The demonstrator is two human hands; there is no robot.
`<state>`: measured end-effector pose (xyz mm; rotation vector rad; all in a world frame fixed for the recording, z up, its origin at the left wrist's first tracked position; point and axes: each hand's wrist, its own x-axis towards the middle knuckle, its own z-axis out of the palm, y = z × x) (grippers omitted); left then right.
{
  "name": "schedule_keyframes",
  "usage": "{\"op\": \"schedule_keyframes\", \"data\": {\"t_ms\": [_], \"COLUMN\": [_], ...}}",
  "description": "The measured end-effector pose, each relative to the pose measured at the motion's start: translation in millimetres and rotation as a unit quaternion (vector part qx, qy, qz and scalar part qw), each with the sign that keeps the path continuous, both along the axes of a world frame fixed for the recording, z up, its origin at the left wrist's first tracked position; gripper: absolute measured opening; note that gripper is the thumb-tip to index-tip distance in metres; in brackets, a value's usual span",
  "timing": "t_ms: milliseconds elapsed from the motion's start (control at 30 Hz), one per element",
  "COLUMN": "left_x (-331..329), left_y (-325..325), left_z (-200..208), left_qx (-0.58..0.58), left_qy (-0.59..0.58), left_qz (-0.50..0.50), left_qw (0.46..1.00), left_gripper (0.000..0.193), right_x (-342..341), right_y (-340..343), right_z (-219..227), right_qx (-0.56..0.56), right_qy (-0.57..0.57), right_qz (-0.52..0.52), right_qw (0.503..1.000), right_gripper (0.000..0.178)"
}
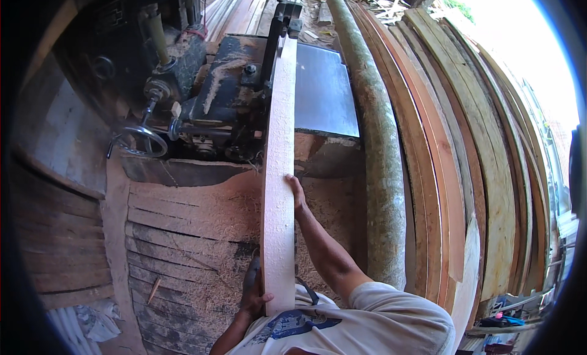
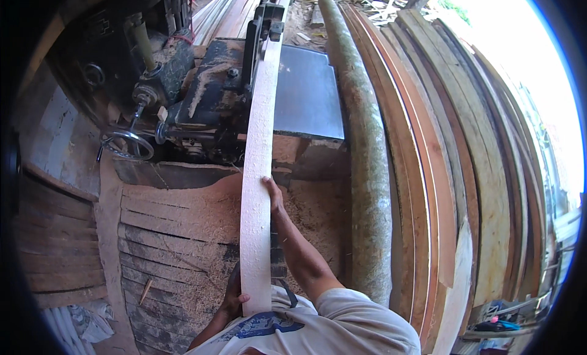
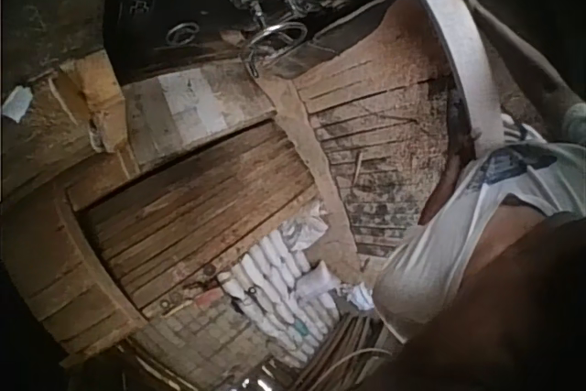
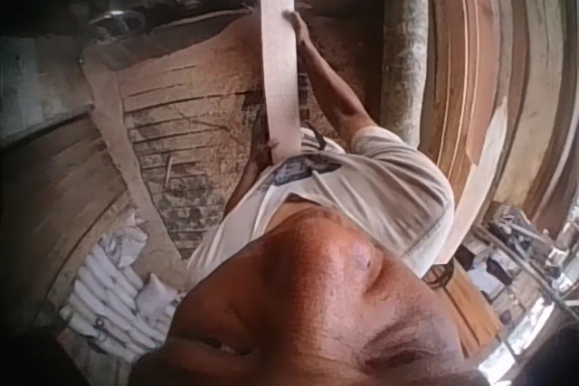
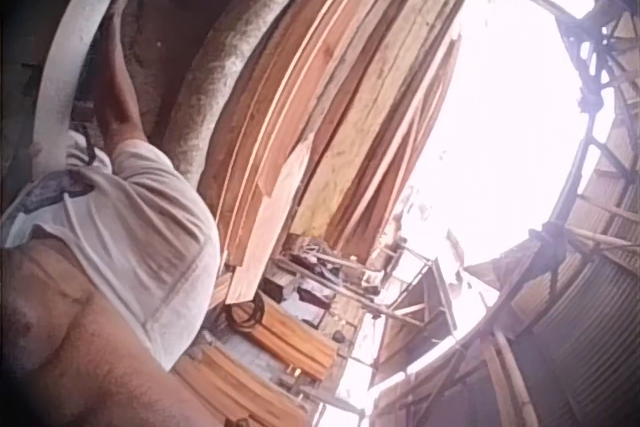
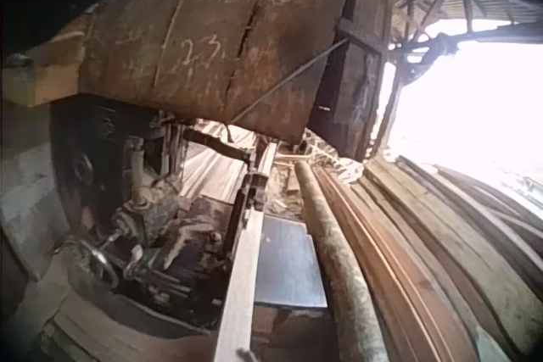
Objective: The person passes a long wooden board multiple times through a powered jointer or planer machine, lifting and repositioning it between passes to smooth the surface.
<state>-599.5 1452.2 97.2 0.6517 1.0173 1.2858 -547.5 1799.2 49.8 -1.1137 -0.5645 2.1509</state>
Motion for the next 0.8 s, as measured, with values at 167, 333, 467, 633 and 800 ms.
{"op": "schedule_keyframes", "data": {"t_ms": [167,333,467,633,800], "left_x": [-25.8,-46.1,-71.5,-108.5,-90.6], "left_y": [75.1,129.7,173.9,193.8,233.4], "left_z": [6.6,14.5,8.0,17.1,9.9], "left_qx": [0.026,-0.068,-0.066,0.003,0.064], "left_qy": [0.021,-0.014,0.017,0.446,0.548], "left_qz": [-0.011,0.006,0.013,-0.022,0.184], "left_qw": [0.999,0.998,0.998,0.895,0.813], "left_gripper": [0.103,0.101,0.105,0.091,0.026], "right_x": [-19.7,-16.6,5.2,47.9,55.2], "right_y": [47.9,52.3,54.1,74.0,97.4], "right_z": [25.3,26.2,48.9,27.7,105.6], "right_qx": [0.027,0.199,0.304,0.331,0.357], "right_qy": [-0.008,-0.098,-0.132,-0.132,-0.190], "right_qz": [-0.020,0.018,0.125,0.273,0.492], "right_qw": [0.999,0.975,0.935,0.894,0.771], "right_gripper": [0.067,0.068,0.079,0.083,0.100]}}
